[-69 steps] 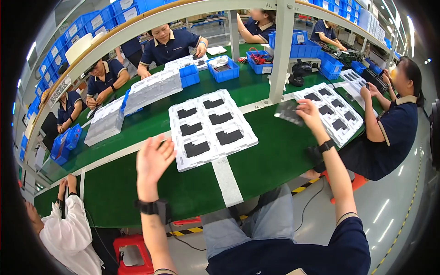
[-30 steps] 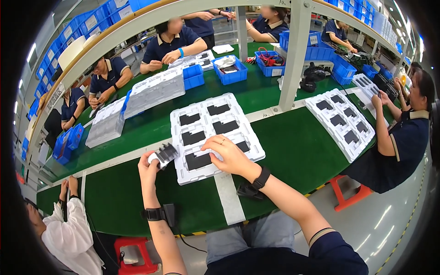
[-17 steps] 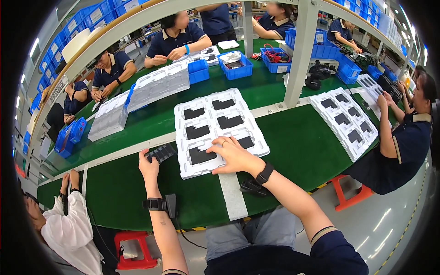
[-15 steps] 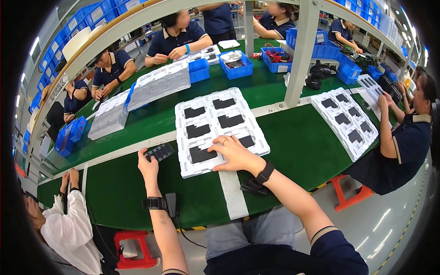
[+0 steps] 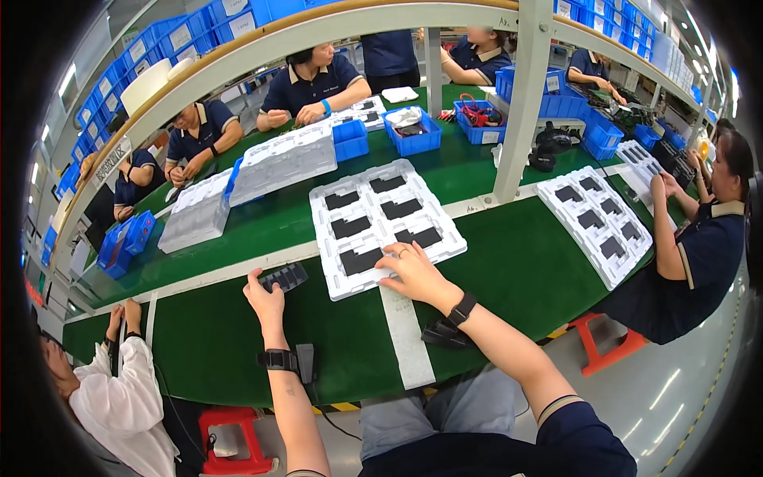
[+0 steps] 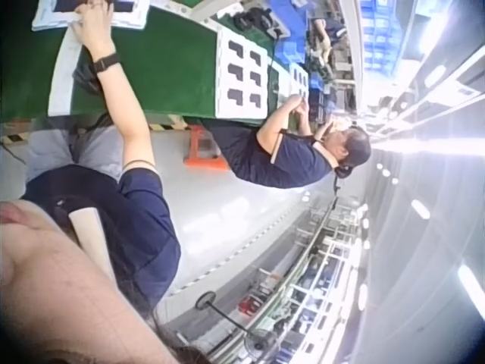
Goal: Applying tape to a workbench and assembling small black plastic components by inserting parts into housings.
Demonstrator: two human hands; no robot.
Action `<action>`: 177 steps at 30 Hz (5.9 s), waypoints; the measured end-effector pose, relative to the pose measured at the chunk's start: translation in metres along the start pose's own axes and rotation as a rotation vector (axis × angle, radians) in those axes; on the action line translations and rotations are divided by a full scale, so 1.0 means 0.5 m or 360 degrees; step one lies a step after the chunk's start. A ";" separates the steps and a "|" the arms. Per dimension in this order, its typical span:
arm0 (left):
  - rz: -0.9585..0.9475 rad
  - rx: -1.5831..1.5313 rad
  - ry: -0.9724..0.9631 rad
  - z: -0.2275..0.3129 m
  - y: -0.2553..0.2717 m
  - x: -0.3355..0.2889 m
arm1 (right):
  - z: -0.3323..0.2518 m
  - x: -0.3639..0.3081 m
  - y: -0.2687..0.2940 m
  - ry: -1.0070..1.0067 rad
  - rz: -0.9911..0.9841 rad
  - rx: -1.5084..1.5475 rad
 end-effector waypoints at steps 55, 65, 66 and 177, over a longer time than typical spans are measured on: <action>-0.0960 -0.1218 -0.0486 0.258 -0.068 -0.120 | 0.008 -0.004 -0.001 0.0021 0.0039 0.0092; -0.0898 -0.1138 -0.0562 0.255 -0.062 -0.119 | 0.011 0.007 0.009 -0.0196 0.0208 0.0267; -0.0908 -0.1142 -0.0571 0.263 -0.057 -0.123 | 0.007 0.010 0.020 -0.0204 0.0260 0.0298; -0.1527 -0.1507 -0.0146 0.284 -0.096 -0.188 | -0.046 0.020 0.048 -0.0141 0.0404 0.0871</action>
Point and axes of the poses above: each hand's wrist, its own x-axis towards the middle knuckle, its own y-axis out of the back of the hand, z = x × y, the point moved 6 cm from there along x, towards the middle knuckle, and after that the axes turned 5 degrees about y, right-handed, at the moved point
